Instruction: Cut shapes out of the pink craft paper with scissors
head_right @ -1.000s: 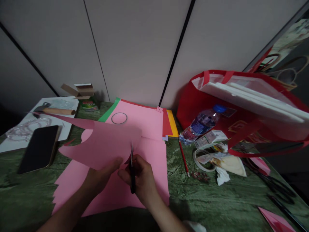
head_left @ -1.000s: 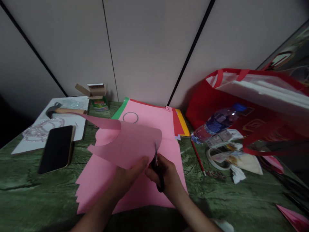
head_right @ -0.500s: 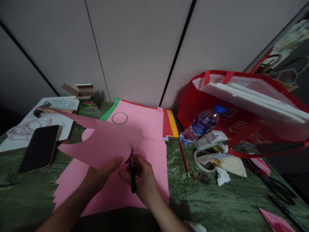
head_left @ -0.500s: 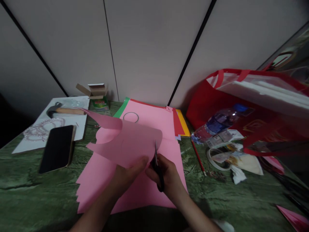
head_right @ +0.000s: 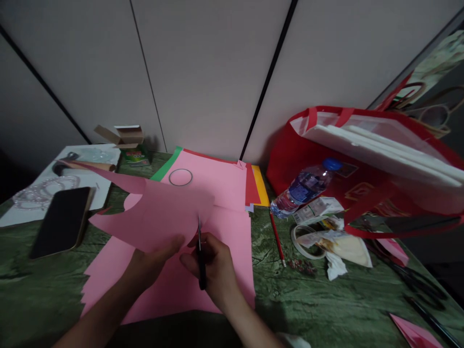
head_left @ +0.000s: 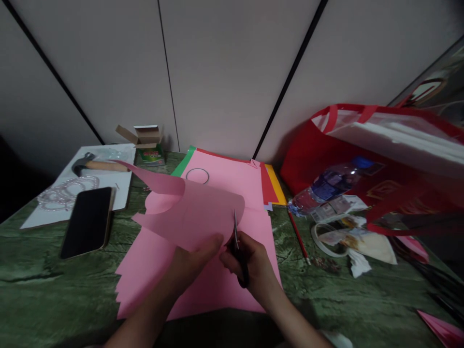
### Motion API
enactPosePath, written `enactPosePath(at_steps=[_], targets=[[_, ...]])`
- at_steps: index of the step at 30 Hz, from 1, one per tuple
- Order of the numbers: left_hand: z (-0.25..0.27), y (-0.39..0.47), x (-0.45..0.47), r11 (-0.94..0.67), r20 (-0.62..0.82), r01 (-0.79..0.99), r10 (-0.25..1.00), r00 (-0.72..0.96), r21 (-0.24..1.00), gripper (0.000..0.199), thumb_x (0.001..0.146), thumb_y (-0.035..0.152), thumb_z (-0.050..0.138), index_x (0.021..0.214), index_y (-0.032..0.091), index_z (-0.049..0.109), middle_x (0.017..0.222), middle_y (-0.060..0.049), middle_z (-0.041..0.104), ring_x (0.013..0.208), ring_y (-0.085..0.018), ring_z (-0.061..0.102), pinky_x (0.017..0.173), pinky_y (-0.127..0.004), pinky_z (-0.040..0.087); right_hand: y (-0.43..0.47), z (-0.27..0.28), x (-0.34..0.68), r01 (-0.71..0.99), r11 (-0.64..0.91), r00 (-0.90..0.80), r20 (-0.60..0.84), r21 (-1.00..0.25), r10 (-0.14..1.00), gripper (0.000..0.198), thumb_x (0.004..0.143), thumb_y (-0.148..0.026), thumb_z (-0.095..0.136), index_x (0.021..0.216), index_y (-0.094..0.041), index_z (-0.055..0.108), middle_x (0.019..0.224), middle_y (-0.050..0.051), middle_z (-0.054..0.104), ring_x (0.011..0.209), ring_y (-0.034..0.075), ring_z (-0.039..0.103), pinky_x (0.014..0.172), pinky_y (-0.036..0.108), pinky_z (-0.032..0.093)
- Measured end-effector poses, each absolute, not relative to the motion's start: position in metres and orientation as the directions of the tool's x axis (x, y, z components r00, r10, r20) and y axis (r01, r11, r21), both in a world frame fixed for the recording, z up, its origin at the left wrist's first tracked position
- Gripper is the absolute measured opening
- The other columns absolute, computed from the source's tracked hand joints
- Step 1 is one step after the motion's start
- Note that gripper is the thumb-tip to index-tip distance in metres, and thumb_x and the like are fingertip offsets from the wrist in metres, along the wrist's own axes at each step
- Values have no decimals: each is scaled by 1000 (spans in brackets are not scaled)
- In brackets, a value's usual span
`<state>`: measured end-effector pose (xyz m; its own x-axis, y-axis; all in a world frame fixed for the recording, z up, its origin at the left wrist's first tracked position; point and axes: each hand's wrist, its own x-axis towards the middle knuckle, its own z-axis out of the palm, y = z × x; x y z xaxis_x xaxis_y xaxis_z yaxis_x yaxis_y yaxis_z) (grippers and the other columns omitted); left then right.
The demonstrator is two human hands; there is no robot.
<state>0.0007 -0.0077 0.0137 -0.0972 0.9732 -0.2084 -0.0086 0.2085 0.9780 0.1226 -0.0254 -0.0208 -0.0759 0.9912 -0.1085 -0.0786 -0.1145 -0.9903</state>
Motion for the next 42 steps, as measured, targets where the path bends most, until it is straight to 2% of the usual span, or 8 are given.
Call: enactPosePath(at_steps=[8,15,24,34,42], targets=[[16,-7,1,237,-246,-92,962,-114,967,7,59,23,63,64,20,58,60,3,63,60,-16,61,54,-26,49,-25,-20,121,-75,-163,-58,-159,-984,986,26,64,-32,73,72,-17,53,50,-7,45,45,8,39,43,21,30],[20,-7,4,259,-275,-124,952,-137,958,6,59,20,61,58,20,56,54,2,61,54,-16,58,49,-26,47,-26,-19,120,-79,-179,-49,-175,-981,983,26,66,-35,70,71,-18,52,47,-8,44,43,8,39,41,20,30],[25,-8,1,271,-280,-113,958,-68,956,5,61,20,60,58,20,56,52,3,59,52,-15,57,50,-26,47,-26,-18,121,-45,-157,-58,-154,-987,986,27,66,-38,69,71,-17,52,48,-7,45,42,8,40,40,20,31],[24,-7,4,238,-253,-120,958,-133,964,9,61,18,59,53,20,54,51,2,59,53,-17,58,51,-28,47,-25,-19,120,-38,-162,-44,-160,-986,986,25,66,-39,69,68,-19,53,43,-8,44,39,8,40,38,20,31],[12,-3,-2,220,-225,-46,956,-188,974,12,60,25,61,52,19,53,51,2,55,55,-16,55,51,-27,46,-24,-15,118,-55,-176,-28,-175,-983,984,26,64,-36,71,66,-18,52,45,-8,46,38,7,40,37,20,32]])
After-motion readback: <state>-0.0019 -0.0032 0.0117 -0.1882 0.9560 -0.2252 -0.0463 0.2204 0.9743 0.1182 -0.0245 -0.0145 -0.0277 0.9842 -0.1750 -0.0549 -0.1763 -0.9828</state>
